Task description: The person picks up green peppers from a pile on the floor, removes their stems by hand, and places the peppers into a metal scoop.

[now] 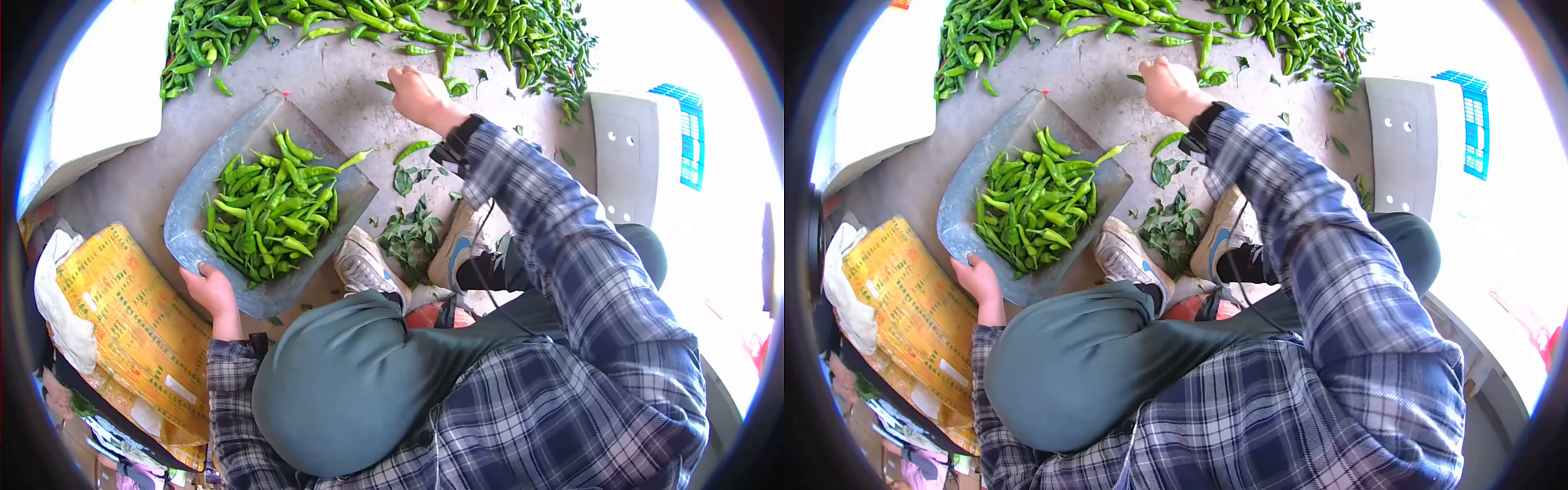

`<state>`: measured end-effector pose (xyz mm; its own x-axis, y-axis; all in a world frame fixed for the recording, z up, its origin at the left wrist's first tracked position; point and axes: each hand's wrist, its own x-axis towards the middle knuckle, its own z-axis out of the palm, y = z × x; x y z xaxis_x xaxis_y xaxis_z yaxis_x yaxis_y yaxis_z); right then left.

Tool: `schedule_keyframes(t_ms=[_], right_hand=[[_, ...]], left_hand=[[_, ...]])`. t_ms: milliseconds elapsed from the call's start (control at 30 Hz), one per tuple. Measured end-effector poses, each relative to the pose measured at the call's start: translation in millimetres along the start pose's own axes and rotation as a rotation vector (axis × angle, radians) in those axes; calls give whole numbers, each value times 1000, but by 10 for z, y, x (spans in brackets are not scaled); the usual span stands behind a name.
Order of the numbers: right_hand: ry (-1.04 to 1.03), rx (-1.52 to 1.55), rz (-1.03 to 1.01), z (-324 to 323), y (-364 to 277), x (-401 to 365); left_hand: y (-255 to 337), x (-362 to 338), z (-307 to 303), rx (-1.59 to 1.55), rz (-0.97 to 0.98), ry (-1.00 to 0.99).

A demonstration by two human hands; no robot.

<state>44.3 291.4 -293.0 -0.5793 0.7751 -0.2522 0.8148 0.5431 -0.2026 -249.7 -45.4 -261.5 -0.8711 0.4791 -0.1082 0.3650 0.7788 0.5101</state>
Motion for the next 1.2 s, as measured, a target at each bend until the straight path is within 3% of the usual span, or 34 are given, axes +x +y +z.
schedule_keyframes(t_ms=[33,100,267,367,433,500,600,633,667,700,733,767,800,833,900,1033,1133,1200], right_hand=[[-3,-3,2,-26,-29,-119],[-385,-126,-96,-110,-81,-392],[-185,16,-121,288,164,-801],[-304,236,6,89,-158,-636],[-333,384,-52,-192,-590,-564],[-245,761,-347,-153,-893,-600],[-179,635,-406,-205,-867,-503],[-138,574,-248,-261,-681,-417],[16,375,-269,-110,-306,-303],[33,440,34,-252,-65,-302],[205,217,-3,100,413,-160],[82,528,386,-52,560,-161],[2,68,294,-237,647,-245],[147,563,444,416,1164,-70],[18,128,225,241,1181,-221],[14,181,158,126,1049,-184],[-114,177,197,62,974,-132],[21,341,262,56,1009,-109]], left_hand=[[-11,12,8,4,-7,-9],[-31,8,11,11,1,3],[-38,19,29,-2,15,17],[-32,22,27,-8,-12,7],[-70,35,35,-18,-12,5],[-78,36,33,-25,-11,7],[-31,30,22,9,30,11],[-20,16,20,-21,30,9],[-8,3,18,-48,28,6],[-25,5,24,-47,22,7],[-45,14,30,-27,12,14],[-60,24,37,-7,4,18],[-63,27,41,-5,4,19],[-59,28,43,-20,-6,15],[-40,31,39,-31,-17,9],[-67,29,32,-6,-4,7],[-66,34,29,-13,5,7],[-57,35,29,-19,11,4]])
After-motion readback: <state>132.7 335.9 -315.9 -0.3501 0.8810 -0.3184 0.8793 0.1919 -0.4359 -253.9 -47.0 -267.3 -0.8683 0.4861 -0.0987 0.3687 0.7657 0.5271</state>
